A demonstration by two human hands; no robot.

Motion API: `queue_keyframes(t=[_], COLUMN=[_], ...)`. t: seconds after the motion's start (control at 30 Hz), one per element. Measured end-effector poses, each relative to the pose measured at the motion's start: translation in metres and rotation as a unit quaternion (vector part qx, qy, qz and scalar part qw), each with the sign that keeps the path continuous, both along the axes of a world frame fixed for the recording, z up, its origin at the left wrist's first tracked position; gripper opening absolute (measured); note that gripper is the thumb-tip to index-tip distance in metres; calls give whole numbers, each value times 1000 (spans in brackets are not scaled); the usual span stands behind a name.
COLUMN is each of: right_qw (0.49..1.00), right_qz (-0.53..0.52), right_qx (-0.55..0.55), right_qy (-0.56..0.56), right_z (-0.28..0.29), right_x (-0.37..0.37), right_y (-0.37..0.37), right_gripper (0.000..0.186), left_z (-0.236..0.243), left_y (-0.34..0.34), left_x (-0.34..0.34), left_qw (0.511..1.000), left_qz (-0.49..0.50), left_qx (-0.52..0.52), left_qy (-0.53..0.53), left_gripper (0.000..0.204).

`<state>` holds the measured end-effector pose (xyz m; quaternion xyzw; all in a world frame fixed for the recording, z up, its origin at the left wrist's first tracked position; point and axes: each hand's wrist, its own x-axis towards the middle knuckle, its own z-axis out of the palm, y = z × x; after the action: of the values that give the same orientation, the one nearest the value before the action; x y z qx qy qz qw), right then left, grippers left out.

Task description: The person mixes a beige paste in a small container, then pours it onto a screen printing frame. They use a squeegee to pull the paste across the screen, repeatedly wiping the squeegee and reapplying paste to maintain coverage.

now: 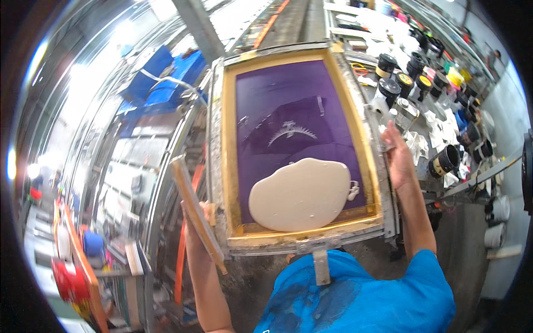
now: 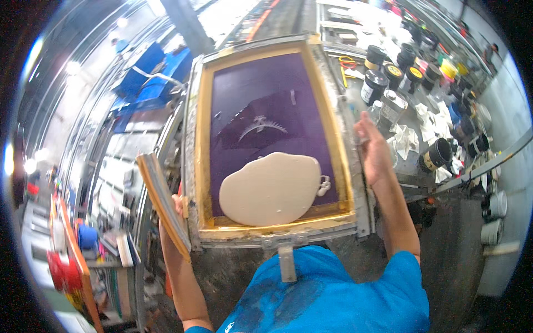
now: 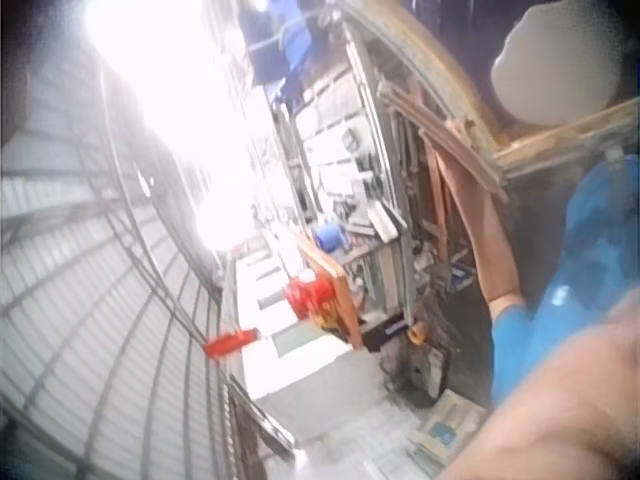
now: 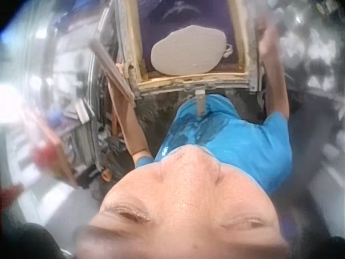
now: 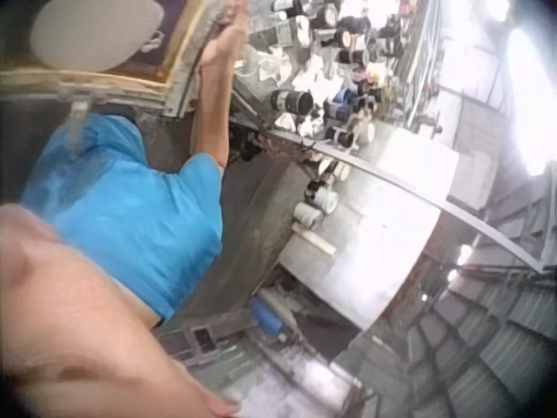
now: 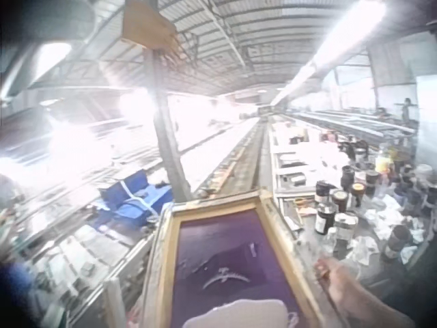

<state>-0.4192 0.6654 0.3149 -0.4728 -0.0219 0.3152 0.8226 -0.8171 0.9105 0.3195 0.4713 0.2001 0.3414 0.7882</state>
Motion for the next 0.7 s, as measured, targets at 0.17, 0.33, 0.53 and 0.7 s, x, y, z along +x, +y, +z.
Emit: queue_keyframes(t=[0.17,0.33,0.53,0.7], right_qw=[983,957,938,925], right_qz=[-160,-286,-339,-369], right_qx=[-33,-27,-32,1], right_qy=[-89,-43,-66,-88], right_z=[-5,-7,-4,-4], right_x=[31,79,121,190], right_y=[2,62,104,164], right_gripper=[36,42,40,41], left_z=[1,3,15,-4], left_y=[97,195,277,359], left_x=[136,267,392,524], left_qw=[991,984,955,922], left_qz=[-29,-126,-246,-352], left_qx=[-22,-60,-75,-89], left_qy=[125,107,148,134], left_gripper=[63,55,57,57])
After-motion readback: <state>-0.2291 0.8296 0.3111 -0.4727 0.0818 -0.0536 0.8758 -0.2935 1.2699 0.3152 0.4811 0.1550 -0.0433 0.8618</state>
